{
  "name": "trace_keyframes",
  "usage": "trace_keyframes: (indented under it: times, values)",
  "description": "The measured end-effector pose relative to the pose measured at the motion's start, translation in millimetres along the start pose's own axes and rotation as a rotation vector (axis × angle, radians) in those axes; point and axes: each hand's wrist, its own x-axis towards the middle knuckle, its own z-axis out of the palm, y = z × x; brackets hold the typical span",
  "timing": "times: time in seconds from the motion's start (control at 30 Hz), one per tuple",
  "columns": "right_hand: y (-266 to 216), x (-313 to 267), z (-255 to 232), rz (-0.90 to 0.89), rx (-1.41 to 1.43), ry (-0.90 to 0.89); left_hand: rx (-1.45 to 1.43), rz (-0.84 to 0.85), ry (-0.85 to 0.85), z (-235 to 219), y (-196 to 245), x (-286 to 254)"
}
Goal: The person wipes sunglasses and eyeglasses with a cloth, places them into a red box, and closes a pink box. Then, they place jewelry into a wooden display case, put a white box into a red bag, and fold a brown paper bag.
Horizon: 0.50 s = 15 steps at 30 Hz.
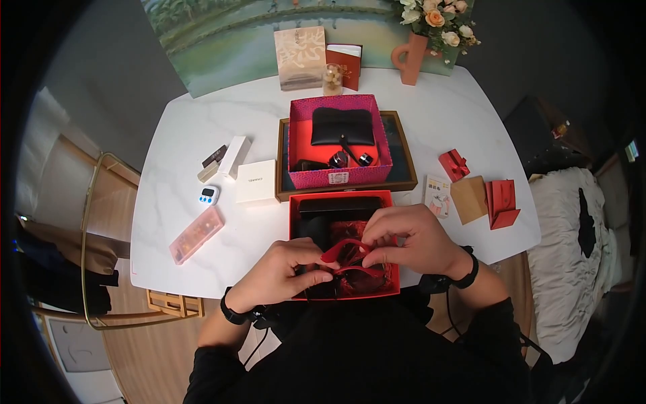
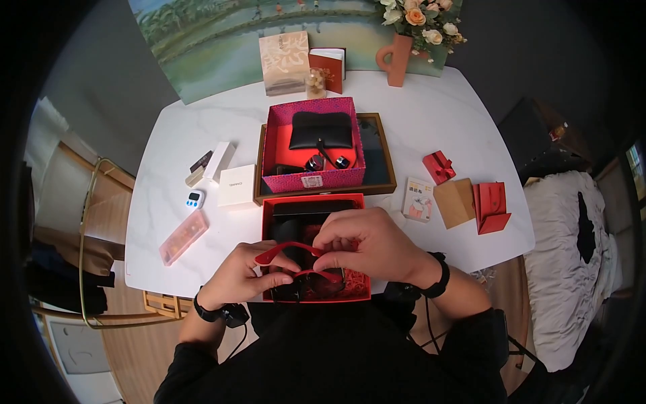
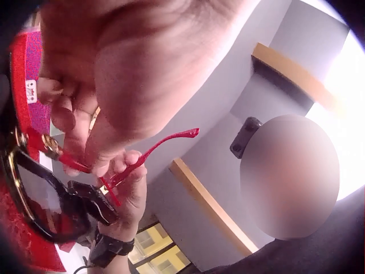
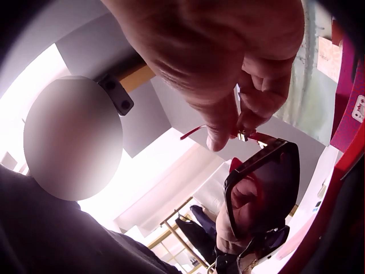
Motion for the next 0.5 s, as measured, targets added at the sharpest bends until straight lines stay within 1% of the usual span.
trace_keyframes:
  times: [0.07, 0.13, 0.17, 0.23, 0.27, 0.33, 0.37, 0.43, 0.47, 0.5]
  values:
    - [-4.6, -0.2, 0.7, 0.007, -0.004, -0.010, -0.016, 0.016, 0.018, 0.5, -0.1, -1.5]
    - [-12.9, 1.1, 1.3, 0.095, -0.063, -0.108, -0.020, -0.016, 0.059, 1.4, -1.1, -2.9]
    - [-11.7, 1.4, 3.8, 0.094, -0.064, -0.109, -0.020, -0.016, 0.060, 0.4, 0.7, -2.4]
    - [-8.1, 1.0, 11.1, -0.111, -0.253, -0.199, 0.005, -0.040, 0.031, -3.5, 5.9, 0.4]
    - [-8.2, 0.3, 13.1, -0.112, -0.253, -0.198, 0.006, -0.039, 0.030, -5.2, 5.5, 1.8]
    - [-8.7, -1.4, 16.1, -0.114, -0.372, -0.293, 0.007, -0.028, -0.019, -8.2, 3.9, 3.5]
    - [-10.0, -2.3, 17.4, -0.113, -0.373, -0.293, 0.007, -0.026, -0.020, -8.3, 3.1, 3.4]
    - [-14.7, -3.7, 19.6, -0.131, -0.501, -0.286, 0.103, -0.002, -0.030, -8.7, 1.9, 3.6]
    - [-16.9, -3.9, 21.6, -0.132, -0.501, -0.286, 0.104, -0.002, -0.031, -9.8, 5.5, 4.0]
    - [-19.2, -3.9, 24.0, -0.172, -0.579, -0.264, 0.121, 0.002, -0.061, -11.7, 12.7, 5.0]
